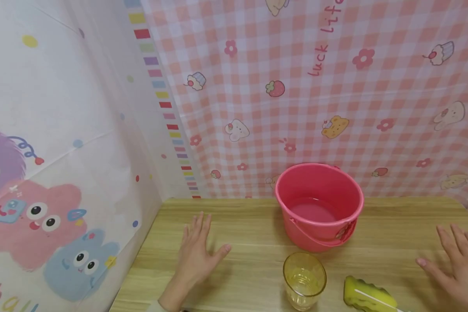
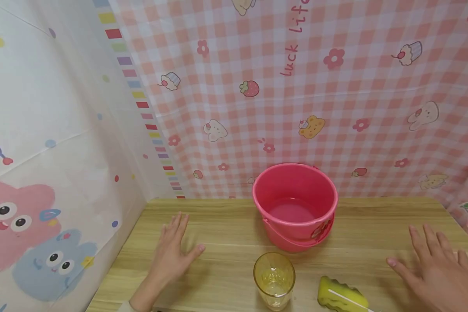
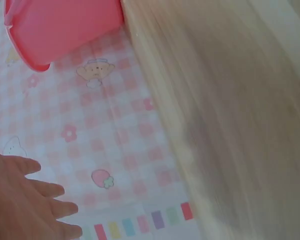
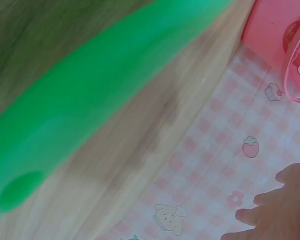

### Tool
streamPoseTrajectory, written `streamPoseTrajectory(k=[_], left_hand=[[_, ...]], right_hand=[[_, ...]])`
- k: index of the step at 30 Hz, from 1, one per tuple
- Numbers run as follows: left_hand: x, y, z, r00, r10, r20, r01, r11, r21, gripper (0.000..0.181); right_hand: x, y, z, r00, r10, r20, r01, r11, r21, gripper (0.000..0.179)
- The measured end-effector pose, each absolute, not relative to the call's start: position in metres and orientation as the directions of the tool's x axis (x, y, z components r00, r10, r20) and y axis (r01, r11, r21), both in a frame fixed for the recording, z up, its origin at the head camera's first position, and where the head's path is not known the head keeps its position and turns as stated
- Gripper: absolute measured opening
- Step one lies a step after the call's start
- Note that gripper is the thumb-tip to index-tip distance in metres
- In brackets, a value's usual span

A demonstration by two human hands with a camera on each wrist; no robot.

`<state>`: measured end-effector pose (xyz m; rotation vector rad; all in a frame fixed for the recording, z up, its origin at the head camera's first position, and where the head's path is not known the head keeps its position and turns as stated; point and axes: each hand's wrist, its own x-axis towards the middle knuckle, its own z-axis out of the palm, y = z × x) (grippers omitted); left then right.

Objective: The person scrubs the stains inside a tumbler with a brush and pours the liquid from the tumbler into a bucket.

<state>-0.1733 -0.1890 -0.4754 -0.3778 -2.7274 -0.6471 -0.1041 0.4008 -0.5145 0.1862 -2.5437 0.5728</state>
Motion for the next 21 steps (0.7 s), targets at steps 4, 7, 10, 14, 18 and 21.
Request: streamPoseTrajectory(k=[4,7,10,14,18,21], left_hand=[[-0.17,-0.185,-0.475,-0.904,0.17,0.392,0.348,0.826,0.444,0.094],[-0.167,-0.181,-0.474,-0.893,0.177,0.414,0.379,0.79,0.481,0.092],[-0.164,-0.177,-0.474,-0.888,0.183,0.422,0.4,0.76,0.513,0.091],[-0.159,-0.172,-0.475,-0.892,0.184,0.414,0.406,0.729,0.551,0.091],[-0.156,-0.167,-0.476,-0.9,0.19,0.392,0.405,0.696,0.593,0.093],[-0.153,-0.163,-0.476,-0.908,0.197,0.369,0.398,0.679,0.617,0.095]], right_hand=[[-0.101,0.394,-0.511,-0.85,-0.004,0.527,-0.231,0.901,-0.367,0.091],[-0.097,0.389,-0.508,-0.847,0.002,0.532,-0.227,0.904,-0.364,0.091],[-0.094,0.386,-0.506,-0.83,-0.005,0.558,-0.252,0.896,-0.367,0.089],[-0.09,0.382,-0.508,-0.811,-0.007,0.585,-0.275,0.887,-0.37,0.087],[-0.086,0.381,-0.509,-0.815,0.008,0.579,-0.262,0.887,-0.381,0.089],[-0.084,0.38,-0.512,-0.821,0.023,0.571,-0.251,0.883,-0.397,0.091]])
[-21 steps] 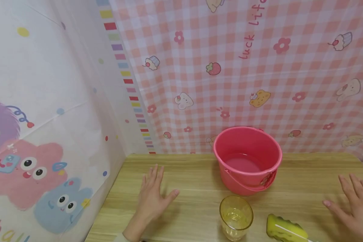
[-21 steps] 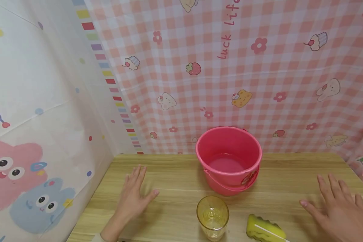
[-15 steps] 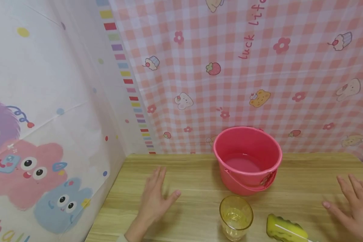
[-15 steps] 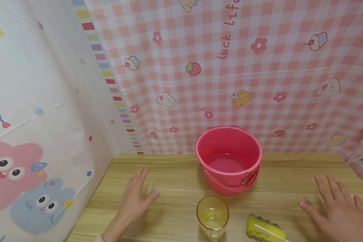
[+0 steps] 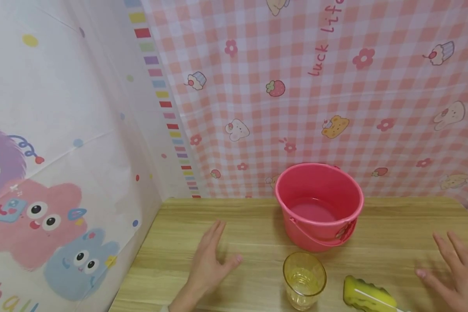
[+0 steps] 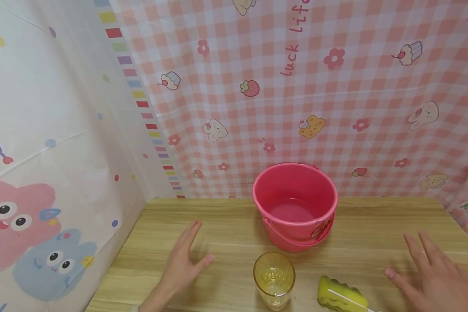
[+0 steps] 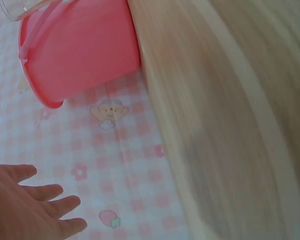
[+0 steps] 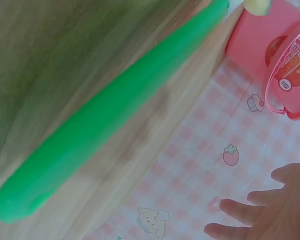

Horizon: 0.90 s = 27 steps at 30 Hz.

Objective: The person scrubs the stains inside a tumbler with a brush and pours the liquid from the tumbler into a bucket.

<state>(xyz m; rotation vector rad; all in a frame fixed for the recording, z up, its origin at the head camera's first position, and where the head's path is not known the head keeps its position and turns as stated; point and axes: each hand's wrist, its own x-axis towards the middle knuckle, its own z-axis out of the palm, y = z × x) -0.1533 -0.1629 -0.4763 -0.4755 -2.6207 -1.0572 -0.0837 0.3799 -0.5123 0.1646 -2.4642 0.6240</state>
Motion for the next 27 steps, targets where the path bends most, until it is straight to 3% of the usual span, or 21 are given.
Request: streamPoseTrajectory(k=[7,14,21,27], left_hand=[[-0.149,-0.155,-0.478,-0.904,0.232,0.358,0.42,0.638,0.646,0.094],[-0.147,-0.147,-0.48,-0.899,0.267,0.347,0.438,0.567,0.698,0.092],[-0.144,-0.14,-0.484,-0.885,0.299,0.356,0.463,0.497,0.734,0.092],[-0.137,-0.133,-0.484,-0.897,0.328,0.295,0.43,0.501,0.751,0.095]], right_hand=[[-0.08,0.376,-0.518,-0.793,0.023,0.608,-0.27,0.882,-0.386,0.092],[-0.078,0.373,-0.523,-0.7,0.015,0.714,-0.33,0.88,-0.342,0.099],[-0.062,0.369,-0.533,-0.79,0.101,0.605,-0.25,0.848,-0.468,0.095],[-0.057,0.372,-0.542,-0.829,0.092,0.552,-0.192,0.88,-0.434,0.103]])
